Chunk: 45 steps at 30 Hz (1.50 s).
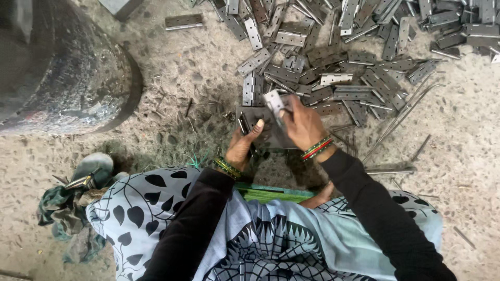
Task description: The person sits on the floor and repeatedly picks up small metal plates and rods, inserts the rods into the plates, and places the assembled units into a nearby bucket. The person works continuously with a large pile of parts on the floor.
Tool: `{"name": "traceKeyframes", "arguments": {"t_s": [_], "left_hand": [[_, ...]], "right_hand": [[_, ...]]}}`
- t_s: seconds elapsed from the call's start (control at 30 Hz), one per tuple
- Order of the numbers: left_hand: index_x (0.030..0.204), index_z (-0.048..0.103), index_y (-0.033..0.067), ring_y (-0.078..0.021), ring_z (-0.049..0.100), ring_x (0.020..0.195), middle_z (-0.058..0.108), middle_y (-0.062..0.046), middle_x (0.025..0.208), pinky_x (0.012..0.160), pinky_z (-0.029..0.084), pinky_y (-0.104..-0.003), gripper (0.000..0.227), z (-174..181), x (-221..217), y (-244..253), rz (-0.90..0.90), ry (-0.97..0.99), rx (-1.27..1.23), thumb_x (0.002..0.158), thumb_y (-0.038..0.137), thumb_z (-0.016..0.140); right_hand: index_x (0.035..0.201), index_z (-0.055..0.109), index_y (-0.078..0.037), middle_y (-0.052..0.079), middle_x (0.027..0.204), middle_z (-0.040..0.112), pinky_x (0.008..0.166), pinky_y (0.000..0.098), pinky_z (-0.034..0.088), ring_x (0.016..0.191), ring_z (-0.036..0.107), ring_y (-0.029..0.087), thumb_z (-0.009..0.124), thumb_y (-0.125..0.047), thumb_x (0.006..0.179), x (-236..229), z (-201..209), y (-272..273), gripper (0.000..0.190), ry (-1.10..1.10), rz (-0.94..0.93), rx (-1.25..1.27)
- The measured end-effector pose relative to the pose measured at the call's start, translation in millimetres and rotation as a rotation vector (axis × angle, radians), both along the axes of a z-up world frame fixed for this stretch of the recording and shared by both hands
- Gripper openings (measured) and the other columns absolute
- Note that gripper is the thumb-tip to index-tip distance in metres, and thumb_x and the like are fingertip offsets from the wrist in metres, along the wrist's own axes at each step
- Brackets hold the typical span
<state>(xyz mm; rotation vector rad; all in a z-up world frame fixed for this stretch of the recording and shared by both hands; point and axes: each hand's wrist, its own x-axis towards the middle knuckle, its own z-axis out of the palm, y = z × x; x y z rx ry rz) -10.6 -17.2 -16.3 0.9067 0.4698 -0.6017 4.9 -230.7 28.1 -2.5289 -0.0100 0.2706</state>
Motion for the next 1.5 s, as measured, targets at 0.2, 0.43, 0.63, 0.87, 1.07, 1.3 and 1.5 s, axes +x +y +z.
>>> {"name": "traceKeyframes", "arguments": {"t_s": [0.2,0.43,0.63,0.87,1.07,1.3,1.5], "left_hand": [[0.118,0.07,0.004,-0.0307,0.068,0.11,0.076,-0.014,0.113,0.098,0.054,-0.043,0.058,-9.5,-0.3,1.1,-0.044,-0.248,0.229,0.072,0.032,0.092],[0.132,0.056,0.0126,-0.0287,0.069,0.109,0.07,-0.011,0.119,0.087,0.06,-0.047,0.073,19.4,2.7,3.3,-0.004,0.04,-0.107,0.075,0.049,0.081],[0.132,0.06,0.0094,-0.0255,0.071,0.105,0.07,-0.011,0.118,0.087,0.062,-0.044,0.057,30.8,0.5,8.5,-0.075,0.009,-0.37,0.087,0.04,0.077],[0.118,0.068,0.0029,-0.0257,0.073,0.089,0.075,-0.013,0.102,0.077,0.062,-0.041,0.034,-1.4,7.7,8.1,0.006,0.113,-0.212,0.091,0.024,0.071],[0.115,0.067,0.0018,-0.0232,0.069,0.084,0.072,-0.01,0.097,0.076,0.06,-0.04,0.032,-16.5,6.5,4.8,0.035,0.089,-0.216,0.089,0.019,0.075],[0.105,0.064,0.0085,-0.0228,0.069,0.076,0.07,-0.006,0.09,0.066,0.06,-0.041,0.025,-8.6,5.9,10.3,0.078,0.094,-0.146,0.085,0.018,0.075],[0.11,0.066,0.0061,-0.0231,0.07,0.082,0.07,-0.008,0.097,0.071,0.06,-0.04,0.03,-6.2,9.4,9.4,0.055,0.021,-0.124,0.086,0.019,0.078]], "right_hand": [[0.138,0.05,0.008,0.03,0.125,0.066,0.094,0.0474,0.051,0.115,0.066,0.043,0.069,-0.038,0.099,-7.6,2.4,17.1,0.063,-0.105,0.11,0.265],[0.137,0.055,0.001,0.023,0.124,0.07,0.095,0.045,0.054,0.116,0.068,0.039,0.065,-0.04,0.097,-17.6,14.9,25.3,0.058,-0.051,-0.072,0.157],[0.134,0.063,-0.015,0.011,0.121,0.075,0.083,0.0423,0.057,0.101,0.072,0.03,0.062,-0.033,0.097,25.1,6.0,-33.8,0.042,0.072,-0.058,0.109],[0.112,0.074,-0.013,0.014,0.111,0.074,0.099,0.052,0.041,0.107,0.067,0.033,0.084,-0.024,0.08,29.9,-56.2,-192.5,0.035,-0.404,-0.169,-0.668],[0.116,0.068,-0.008,0.016,0.1,0.072,0.101,0.0508,0.045,0.1,0.066,0.037,0.081,-0.028,0.098,21.8,-81.5,-213.8,0.03,-0.213,-0.274,-0.641],[0.115,0.07,-0.014,0.013,0.109,0.071,0.086,0.0478,0.047,0.105,0.067,0.035,0.085,-0.028,0.075,8.0,-84.3,-194.4,0.045,-0.483,-0.189,-0.687],[0.109,0.07,-0.016,0.01,0.1,0.072,0.088,0.0504,0.045,0.096,0.069,0.033,0.085,-0.028,0.084,8.2,-63.8,-190.0,0.031,-0.4,-0.232,-0.687]]}}
